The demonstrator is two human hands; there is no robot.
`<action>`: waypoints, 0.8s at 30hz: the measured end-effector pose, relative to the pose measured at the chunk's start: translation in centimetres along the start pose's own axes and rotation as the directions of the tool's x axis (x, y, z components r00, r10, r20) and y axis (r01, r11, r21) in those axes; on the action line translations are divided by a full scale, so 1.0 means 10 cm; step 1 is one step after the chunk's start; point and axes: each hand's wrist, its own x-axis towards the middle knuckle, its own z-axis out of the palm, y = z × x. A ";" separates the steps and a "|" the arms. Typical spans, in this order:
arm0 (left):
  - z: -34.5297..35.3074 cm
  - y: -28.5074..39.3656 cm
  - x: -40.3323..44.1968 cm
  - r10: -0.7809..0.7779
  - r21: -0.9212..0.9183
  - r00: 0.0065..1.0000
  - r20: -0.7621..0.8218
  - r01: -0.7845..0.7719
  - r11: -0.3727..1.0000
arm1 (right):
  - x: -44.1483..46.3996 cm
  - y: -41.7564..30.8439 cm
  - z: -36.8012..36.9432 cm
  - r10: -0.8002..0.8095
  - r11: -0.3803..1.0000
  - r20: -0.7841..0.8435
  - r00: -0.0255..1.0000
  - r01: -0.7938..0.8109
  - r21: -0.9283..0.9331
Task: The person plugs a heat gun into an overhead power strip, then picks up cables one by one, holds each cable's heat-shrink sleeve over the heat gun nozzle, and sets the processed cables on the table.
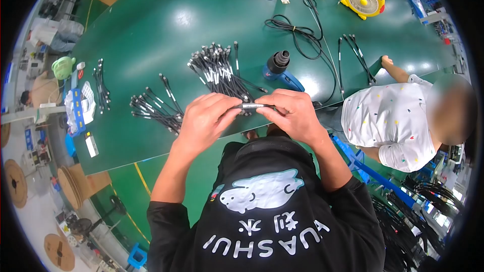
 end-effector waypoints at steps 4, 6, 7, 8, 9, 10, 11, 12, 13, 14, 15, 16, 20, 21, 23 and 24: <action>0.04 -0.04 0.06 0.009 0.006 1.000 0.007 -0.009 1.000 | 0.08 -0.05 -0.04 0.062 0.998 0.042 0.997 -0.063 0.014; 0.06 -0.05 0.07 0.046 0.023 0.999 -0.010 -0.046 0.999 | 0.09 -0.02 -0.01 0.096 0.995 0.074 0.993 -0.099 0.033; 0.07 -0.06 0.08 0.046 0.021 0.999 -0.009 -0.046 0.999 | 0.09 0.05 0.04 0.011 1.000 0.041 0.999 -0.010 -0.007; 0.08 -0.07 0.07 0.042 0.013 0.999 -0.009 -0.042 0.999 | 0.08 0.10 0.07 -0.077 0.996 0.012 0.997 0.078 -0.049; 0.09 -0.08 0.07 0.038 0.007 0.999 -0.010 -0.038 0.999 | 0.08 0.11 0.08 -0.077 0.996 0.012 0.997 0.077 -0.048; 0.10 -0.09 0.06 0.036 0.007 0.999 -0.009 -0.036 0.999 | 0.08 0.11 0.09 -0.085 0.995 0.003 0.996 0.085 -0.056; 0.10 -0.10 0.05 0.028 -0.009 1.000 -0.012 -0.028 1.000 | 0.08 0.11 0.09 -0.093 0.994 -0.007 0.996 0.092 -0.064; 0.11 -0.10 0.04 0.021 -0.025 1.000 -0.016 -0.021 0.999 | 0.08 0.10 0.09 -0.092 0.994 -0.006 0.996 0.092 -0.063; 0.11 -0.10 0.04 0.019 -0.026 1.000 -0.015 -0.020 0.999 | 0.09 0.10 0.09 -0.083 0.995 -0.008 0.996 0.083 -0.063; 0.11 -0.10 0.05 0.014 -0.035 1.000 -0.015 -0.014 0.999 | 0.09 0.09 0.09 -0.074 0.995 -0.009 0.997 0.074 -0.063; 0.12 -0.10 0.05 0.008 -0.043 1.000 -0.014 -0.009 0.999 | 0.09 0.10 0.08 -0.073 0.995 -0.008 0.997 0.072 -0.062; 0.12 -0.10 0.06 0.006 -0.044 1.000 -0.013 -0.007 0.999 | 0.10 0.10 0.08 -0.069 0.996 -0.009 0.998 0.068 -0.056; 0.14 -0.14 0.10 -0.005 -0.053 1.000 -0.018 0.004 0.999 | 0.14 0.08 0.01 0.021 0.997 0.033 0.999 -0.019 -0.069; 0.14 -0.15 0.11 0.000 -0.044 1.000 -0.020 -0.001 0.999 | 0.14 0.09 0.00 0.023 0.998 0.035 0.999 -0.021 -0.067; 0.12 -0.13 0.13 -0.024 -0.071 1.000 -0.003 0.024 0.997 | 0.14 0.12 -0.01 0.044 0.999 0.030 0.999 -0.043 -0.033; 0.11 -0.12 0.15 -0.044 -0.096 0.999 0.011 0.045 0.994 | 0.14 0.12 0.00 0.046 0.998 0.030 0.998 -0.045 -0.032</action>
